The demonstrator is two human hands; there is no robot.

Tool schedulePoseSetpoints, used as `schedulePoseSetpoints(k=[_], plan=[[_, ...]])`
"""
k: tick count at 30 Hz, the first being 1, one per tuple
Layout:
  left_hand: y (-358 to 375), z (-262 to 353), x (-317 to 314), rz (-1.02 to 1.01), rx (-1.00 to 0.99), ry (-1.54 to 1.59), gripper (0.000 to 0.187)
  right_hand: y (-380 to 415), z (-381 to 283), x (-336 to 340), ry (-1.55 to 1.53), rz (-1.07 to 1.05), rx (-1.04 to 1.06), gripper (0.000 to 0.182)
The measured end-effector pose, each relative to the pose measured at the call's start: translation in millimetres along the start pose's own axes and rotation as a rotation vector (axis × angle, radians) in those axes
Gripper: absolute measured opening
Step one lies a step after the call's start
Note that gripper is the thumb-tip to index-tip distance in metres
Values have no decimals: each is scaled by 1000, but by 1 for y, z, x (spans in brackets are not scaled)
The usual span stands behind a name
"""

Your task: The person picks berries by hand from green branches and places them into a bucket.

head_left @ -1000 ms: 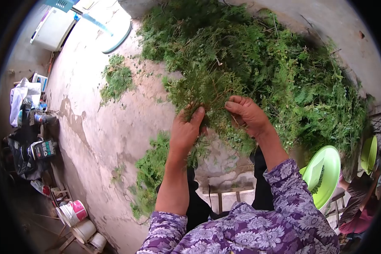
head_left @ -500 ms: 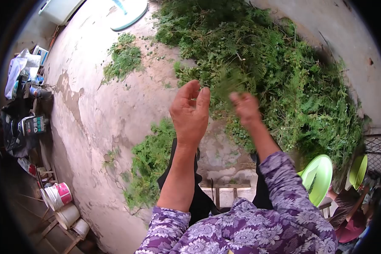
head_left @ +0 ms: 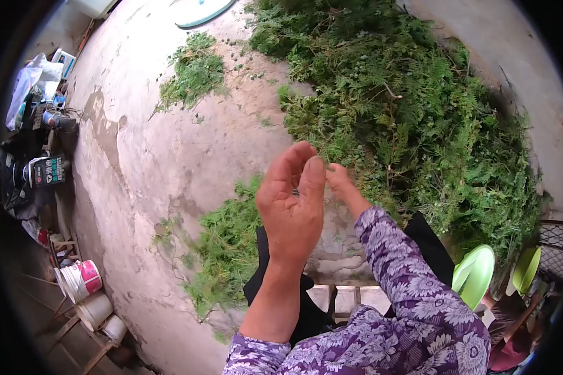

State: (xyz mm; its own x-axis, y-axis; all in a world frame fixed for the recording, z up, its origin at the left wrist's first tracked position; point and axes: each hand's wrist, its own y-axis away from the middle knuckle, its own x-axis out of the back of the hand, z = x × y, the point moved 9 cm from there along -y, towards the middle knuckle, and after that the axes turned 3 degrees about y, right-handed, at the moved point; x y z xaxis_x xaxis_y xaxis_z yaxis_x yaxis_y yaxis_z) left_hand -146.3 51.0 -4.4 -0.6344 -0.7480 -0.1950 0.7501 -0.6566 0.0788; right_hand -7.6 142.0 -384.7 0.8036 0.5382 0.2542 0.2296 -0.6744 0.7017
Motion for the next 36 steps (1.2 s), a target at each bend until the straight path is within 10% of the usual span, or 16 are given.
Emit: schedulePoseSetpoints(k=[6, 10, 27, 36], plan=[[3, 1, 18, 12, 12, -4, 26, -41, 29, 1, -20, 67, -155, 57], [1, -3, 15, -22, 20, -2, 25, -71, 59, -28, -138, -54, -350, 18], [11, -26, -33, -74, 39, -183, 40, 207, -225, 123, -39, -183, 495, 11], [16, -45, -82, -312, 212, -23, 37, 301, -232, 102, 311, -146, 1098, 10]])
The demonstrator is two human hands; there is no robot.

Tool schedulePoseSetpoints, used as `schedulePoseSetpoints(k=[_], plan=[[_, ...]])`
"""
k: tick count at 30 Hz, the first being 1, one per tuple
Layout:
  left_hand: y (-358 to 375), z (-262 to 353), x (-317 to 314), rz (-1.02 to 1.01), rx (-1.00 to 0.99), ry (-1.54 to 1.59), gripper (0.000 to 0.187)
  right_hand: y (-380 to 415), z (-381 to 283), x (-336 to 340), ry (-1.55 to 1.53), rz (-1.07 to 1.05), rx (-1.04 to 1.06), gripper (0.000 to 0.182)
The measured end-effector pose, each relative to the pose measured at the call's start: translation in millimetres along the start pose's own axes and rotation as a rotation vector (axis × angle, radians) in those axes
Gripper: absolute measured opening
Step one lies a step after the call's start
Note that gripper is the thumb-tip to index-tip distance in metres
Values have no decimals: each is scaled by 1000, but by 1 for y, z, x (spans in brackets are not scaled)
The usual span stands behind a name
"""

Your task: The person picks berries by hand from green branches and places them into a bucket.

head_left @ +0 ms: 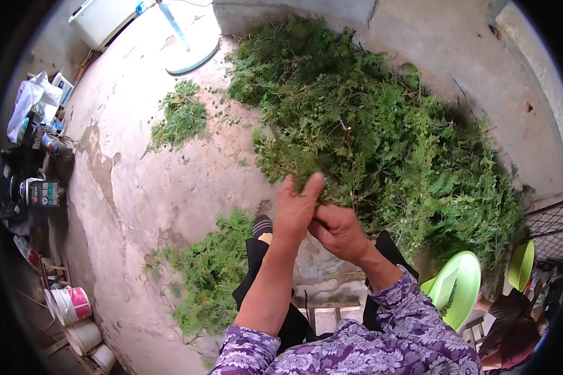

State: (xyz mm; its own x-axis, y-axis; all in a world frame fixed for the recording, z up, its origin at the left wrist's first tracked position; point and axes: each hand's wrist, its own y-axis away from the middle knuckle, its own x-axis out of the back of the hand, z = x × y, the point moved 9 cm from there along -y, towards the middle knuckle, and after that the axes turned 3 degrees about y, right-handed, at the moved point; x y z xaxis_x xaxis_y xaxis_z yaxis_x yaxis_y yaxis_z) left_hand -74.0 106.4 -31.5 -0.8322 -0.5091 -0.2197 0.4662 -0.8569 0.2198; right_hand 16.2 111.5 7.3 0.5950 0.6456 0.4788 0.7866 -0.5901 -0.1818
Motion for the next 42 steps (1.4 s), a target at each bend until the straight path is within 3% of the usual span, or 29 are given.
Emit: schedulePoseSetpoints(k=[1, 2, 4, 7, 10, 15, 18, 27, 34, 39, 40, 42], plan=[[1, -2, 3, 58, 81, 116, 33, 0, 3, 0, -221, 36, -24, 11], [1, -8, 6, 118, 161, 233, 30, 2, 4, 7, -235, 42, -30, 11], [-5, -2, 10, 157, 121, 284, 28, 8, 30, 14, -599, -45, -382, 13], [-9, 2, 13, 176, 76, 385, 29, 13, 67, 60, -893, 170, -449, 11], [-16, -5, 5, 135, 41, 360, 27, 21, 99, 92, -994, 345, -436, 11], [-19, -14, -12, 196, 97, 276, 28, 24, 89, 80, -942, 252, -467, 13], [-19, -13, -22, 201, 28, 202, 30, 22, 82, 70, -875, 189, -490, 16], [-21, -23, -47, 189, 29, 106, 27, 18, 69, 55, -918, 19, -369, 27], [-21, -16, -50, 167, -51, -37, 27, 17, 68, 59, -833, 64, -354, 22], [-19, -4, -47, 221, -114, -70, 28, 16, 65, 64, -554, 129, -270, 10], [-17, 2, -42, 266, -136, -129, 29, 15, 65, 64, -556, 128, -268, 10], [-17, 9, -34, 310, -158, -190, 30, 23, 74, 40, -984, -7, -494, 5]])
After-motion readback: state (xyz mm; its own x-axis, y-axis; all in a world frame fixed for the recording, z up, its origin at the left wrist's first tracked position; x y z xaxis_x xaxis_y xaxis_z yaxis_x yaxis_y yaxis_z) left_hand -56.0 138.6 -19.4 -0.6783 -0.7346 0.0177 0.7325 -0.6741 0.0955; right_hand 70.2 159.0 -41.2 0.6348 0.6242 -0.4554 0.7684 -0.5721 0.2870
